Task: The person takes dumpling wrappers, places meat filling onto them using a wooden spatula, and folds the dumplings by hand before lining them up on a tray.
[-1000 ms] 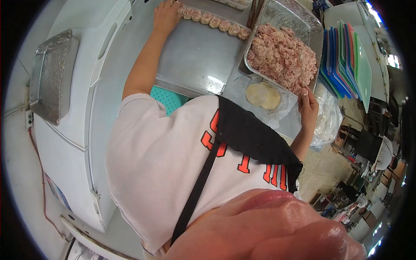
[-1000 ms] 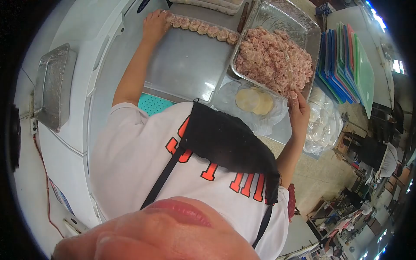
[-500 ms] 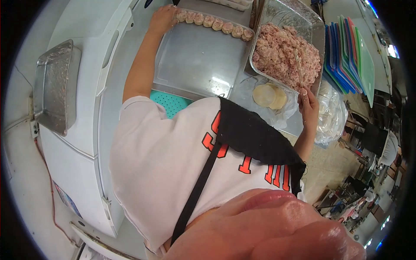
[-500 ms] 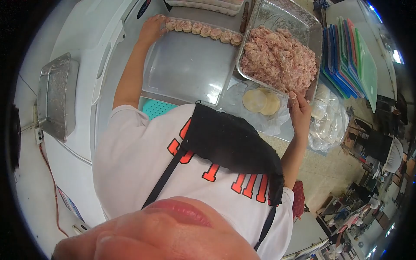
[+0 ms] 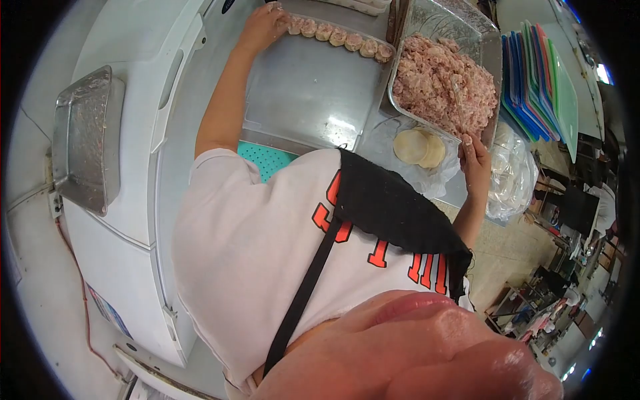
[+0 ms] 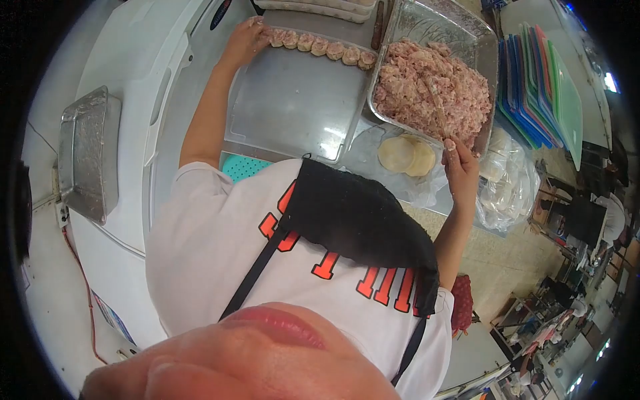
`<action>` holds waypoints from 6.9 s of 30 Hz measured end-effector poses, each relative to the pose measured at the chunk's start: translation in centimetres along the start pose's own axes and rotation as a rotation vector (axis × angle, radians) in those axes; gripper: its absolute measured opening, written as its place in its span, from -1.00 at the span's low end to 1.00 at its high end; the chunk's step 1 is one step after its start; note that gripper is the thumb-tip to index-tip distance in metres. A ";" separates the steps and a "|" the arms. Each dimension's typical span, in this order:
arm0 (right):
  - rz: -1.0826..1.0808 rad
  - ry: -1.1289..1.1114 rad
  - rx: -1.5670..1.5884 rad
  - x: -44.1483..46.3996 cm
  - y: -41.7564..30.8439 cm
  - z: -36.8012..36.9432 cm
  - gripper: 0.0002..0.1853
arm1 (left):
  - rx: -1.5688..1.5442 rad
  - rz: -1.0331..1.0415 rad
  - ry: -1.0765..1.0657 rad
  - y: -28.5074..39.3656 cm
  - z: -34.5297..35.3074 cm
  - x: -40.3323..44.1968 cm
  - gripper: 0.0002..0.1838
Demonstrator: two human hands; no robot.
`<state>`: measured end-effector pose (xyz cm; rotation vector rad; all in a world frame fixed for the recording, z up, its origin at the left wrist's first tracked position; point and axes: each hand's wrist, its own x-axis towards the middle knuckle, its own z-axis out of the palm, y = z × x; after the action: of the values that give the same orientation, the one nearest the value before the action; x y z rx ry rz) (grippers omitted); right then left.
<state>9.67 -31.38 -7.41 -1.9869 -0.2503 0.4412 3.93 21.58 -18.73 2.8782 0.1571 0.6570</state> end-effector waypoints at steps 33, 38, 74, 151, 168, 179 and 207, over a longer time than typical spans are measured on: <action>-0.295 -0.181 -1.461 5.9 -3.5 -13.6 -0.75 | -0.125 -0.684 0.137 7.7 -4.3 -14.4 -0.47; -0.889 -0.082 -1.333 6.2 5.3 -9.4 -0.87 | 0.055 -0.392 0.365 12.8 -4.6 -11.9 -0.57; -0.759 -0.367 -0.842 9.3 8.0 -14.1 -0.69 | -0.276 0.048 0.003 43.5 7.7 -8.3 -0.70; -0.676 -0.502 -0.327 5.4 -0.7 -18.4 -0.64 | -0.853 0.088 -0.176 43.9 -5.6 6.9 -0.63; -0.637 -0.328 -0.913 11.7 7.2 -18.2 -0.71 | -0.574 -0.145 -0.280 40.1 0.5 5.8 -0.39; -0.673 -0.436 -0.366 4.6 1.4 -17.1 -0.67 | -0.696 0.092 -0.394 42.7 -3.9 6.2 -0.52; -0.238 -0.080 -0.212 -2.5 0.9 -7.4 -0.64 | -0.392 -0.043 -0.177 15.1 -0.1 -3.7 -0.34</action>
<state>10.46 -38.75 -4.79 -2.1147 -0.5980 0.3524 1.50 6.31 -17.13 2.5289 0.0568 0.3723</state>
